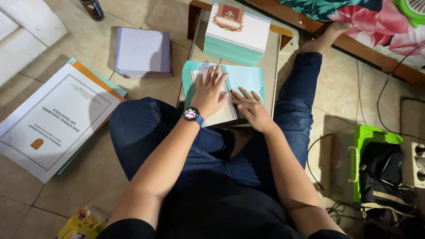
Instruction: Assembling paper products by folding sheets and inserting cards into them.
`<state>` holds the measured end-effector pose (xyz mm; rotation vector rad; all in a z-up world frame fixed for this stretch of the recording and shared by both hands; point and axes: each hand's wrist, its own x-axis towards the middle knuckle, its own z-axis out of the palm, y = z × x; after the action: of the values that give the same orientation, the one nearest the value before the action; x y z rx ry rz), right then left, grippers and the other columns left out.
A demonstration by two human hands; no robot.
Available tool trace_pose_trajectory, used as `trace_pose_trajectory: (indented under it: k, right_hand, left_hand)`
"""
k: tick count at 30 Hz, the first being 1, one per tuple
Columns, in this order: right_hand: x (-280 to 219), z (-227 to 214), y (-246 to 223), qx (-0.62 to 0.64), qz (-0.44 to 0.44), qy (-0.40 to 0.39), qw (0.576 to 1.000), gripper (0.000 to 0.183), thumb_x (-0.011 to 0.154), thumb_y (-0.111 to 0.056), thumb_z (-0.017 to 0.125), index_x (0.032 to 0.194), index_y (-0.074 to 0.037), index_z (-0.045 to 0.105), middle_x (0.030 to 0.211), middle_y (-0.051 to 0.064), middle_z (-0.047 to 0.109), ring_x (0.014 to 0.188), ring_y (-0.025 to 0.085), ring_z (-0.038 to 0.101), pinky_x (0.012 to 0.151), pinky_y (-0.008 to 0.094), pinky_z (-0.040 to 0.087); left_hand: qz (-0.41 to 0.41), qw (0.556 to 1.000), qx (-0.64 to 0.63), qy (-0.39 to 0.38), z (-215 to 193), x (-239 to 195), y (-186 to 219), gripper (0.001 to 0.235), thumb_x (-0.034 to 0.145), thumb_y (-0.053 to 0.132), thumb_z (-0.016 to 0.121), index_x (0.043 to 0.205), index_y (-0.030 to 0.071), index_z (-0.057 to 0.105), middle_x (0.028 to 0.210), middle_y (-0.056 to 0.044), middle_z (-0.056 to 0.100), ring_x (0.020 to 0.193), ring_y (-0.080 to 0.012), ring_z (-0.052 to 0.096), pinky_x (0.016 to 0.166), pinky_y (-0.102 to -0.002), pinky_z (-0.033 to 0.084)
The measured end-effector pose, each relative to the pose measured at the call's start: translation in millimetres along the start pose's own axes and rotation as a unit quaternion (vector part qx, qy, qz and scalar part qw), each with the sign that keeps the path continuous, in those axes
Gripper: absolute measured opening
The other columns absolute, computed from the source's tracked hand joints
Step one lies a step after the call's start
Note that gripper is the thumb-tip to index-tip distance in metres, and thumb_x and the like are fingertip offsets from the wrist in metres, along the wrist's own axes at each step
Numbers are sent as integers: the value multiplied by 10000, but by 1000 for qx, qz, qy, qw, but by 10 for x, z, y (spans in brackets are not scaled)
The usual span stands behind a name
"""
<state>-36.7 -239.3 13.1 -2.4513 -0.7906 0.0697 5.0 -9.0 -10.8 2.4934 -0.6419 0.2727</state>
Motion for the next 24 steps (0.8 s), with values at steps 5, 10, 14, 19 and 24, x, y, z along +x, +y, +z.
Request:
trace_pose_trajectory:
  k: [5, 10, 14, 19, 24]
  right_hand:
    - [24, 7, -40, -50, 6, 6, 999, 525, 1054, -361, 495, 1549, -186, 480, 1590, 69, 476, 1509, 297, 365, 1195, 577, 259]
    - [300, 115, 63, -173, -30, -17, 984, 587, 1033, -341, 550, 1590, -205, 427, 1611, 51, 454, 1509, 282, 366, 1181, 549, 309]
    - [686, 226, 248, -249, -46, 7, 968, 579, 1057, -303, 486, 1607, -150, 390, 1624, 91, 431, 1498, 297, 386, 1177, 499, 329]
    - [879, 185, 225, -271, -38, -7, 962, 590, 1077, -323, 422, 1616, -91, 356, 1636, 136, 404, 1511, 329, 362, 1194, 491, 315]
    - [524, 128, 95, -268, -56, -19, 962, 580, 1072, -280, 444, 1617, -105, 354, 1641, 135, 397, 1503, 342, 370, 1183, 482, 325]
  left_hand:
    - [-99, 990, 82, -51, 64, 17, 45, 580, 1018, 481, 430, 1494, 151, 467, 1644, -163, 336, 1541, -363, 239, 1210, -661, 83]
    - [-137, 984, 108, -22, 124, -28, 71, 570, 1036, 313, 383, 1544, 55, 404, 1646, -199, 322, 1541, -372, 234, 1225, -635, 63]
    - [-138, 986, 86, -39, 110, -40, 76, 578, 1041, 282, 348, 1571, 52, 365, 1667, -192, 280, 1555, -366, 200, 1237, -619, 39]
    - [-138, 986, 79, -58, 76, -37, 58, 587, 1045, 283, 319, 1591, 68, 331, 1684, -169, 248, 1565, -355, 174, 1250, -603, 28]
    - [-146, 984, 72, -67, 120, -40, 28, 596, 1049, 292, 315, 1605, 75, 305, 1696, -152, 223, 1576, -338, 138, 1256, -595, 3]
